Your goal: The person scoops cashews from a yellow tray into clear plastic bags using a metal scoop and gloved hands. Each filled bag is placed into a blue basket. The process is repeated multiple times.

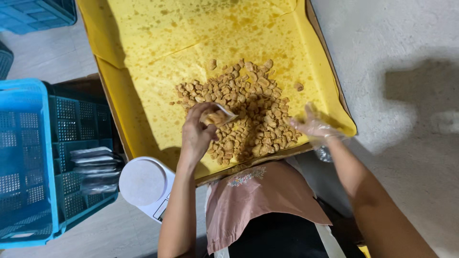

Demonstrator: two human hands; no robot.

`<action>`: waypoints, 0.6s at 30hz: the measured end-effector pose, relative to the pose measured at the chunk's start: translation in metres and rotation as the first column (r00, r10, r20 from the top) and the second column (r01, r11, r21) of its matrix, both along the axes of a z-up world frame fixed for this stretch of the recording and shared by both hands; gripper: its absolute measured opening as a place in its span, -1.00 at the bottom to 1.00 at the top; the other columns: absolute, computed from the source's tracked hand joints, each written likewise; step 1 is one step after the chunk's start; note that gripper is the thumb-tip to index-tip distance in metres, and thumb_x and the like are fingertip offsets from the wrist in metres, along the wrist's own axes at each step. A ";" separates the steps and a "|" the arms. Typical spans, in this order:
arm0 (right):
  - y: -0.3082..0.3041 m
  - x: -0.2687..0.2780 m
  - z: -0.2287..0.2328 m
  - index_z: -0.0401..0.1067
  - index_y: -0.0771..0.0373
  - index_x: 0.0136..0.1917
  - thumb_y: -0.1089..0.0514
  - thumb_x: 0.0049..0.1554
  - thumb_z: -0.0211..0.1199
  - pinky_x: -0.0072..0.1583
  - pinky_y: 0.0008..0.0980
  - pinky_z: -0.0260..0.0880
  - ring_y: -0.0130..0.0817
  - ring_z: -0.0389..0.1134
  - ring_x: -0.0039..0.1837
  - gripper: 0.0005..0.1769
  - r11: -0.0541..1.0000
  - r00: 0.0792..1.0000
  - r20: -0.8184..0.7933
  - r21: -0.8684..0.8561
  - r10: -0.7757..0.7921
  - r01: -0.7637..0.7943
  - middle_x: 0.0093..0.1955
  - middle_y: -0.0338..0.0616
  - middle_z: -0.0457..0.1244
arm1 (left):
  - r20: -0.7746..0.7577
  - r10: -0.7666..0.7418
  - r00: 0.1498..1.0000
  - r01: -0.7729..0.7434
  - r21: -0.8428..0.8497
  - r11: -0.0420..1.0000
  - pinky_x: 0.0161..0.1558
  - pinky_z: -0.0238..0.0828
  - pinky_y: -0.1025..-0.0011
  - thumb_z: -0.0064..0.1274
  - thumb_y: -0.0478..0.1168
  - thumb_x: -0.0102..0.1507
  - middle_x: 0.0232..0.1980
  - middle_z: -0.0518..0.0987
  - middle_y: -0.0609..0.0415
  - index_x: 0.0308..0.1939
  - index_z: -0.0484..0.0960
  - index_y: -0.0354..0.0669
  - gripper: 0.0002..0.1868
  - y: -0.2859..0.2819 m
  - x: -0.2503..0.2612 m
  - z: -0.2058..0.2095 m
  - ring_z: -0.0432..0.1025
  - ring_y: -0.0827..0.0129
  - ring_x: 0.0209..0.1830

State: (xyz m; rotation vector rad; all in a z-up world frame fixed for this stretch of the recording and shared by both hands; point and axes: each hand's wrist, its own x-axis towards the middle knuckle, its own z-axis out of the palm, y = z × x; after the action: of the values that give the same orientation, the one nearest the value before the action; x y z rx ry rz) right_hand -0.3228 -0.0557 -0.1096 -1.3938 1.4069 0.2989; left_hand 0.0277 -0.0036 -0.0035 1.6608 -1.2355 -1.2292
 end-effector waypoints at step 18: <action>0.041 0.096 -0.044 -0.07 -0.07 0.61 -0.15 0.09 0.38 0.51 0.11 0.01 0.17 -0.05 0.52 -0.02 0.995 0.956 -0.280 -0.014 0.092 -0.100 0.54 0.18 -0.18 | 0.073 0.159 0.985 -0.161 0.020 0.987 -0.33 0.67 0.49 -0.09 -0.54 0.11 0.42 0.35 -0.06 0.32 0.40 -0.34 -0.36 0.043 0.023 -0.013 0.60 0.36 -0.37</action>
State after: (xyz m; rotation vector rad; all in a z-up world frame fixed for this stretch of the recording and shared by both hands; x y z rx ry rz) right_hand -0.2263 -0.0150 -0.1536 -1.4885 1.5781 0.5595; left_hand 0.0507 0.0398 -0.0168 1.7997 -1.1087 -1.1009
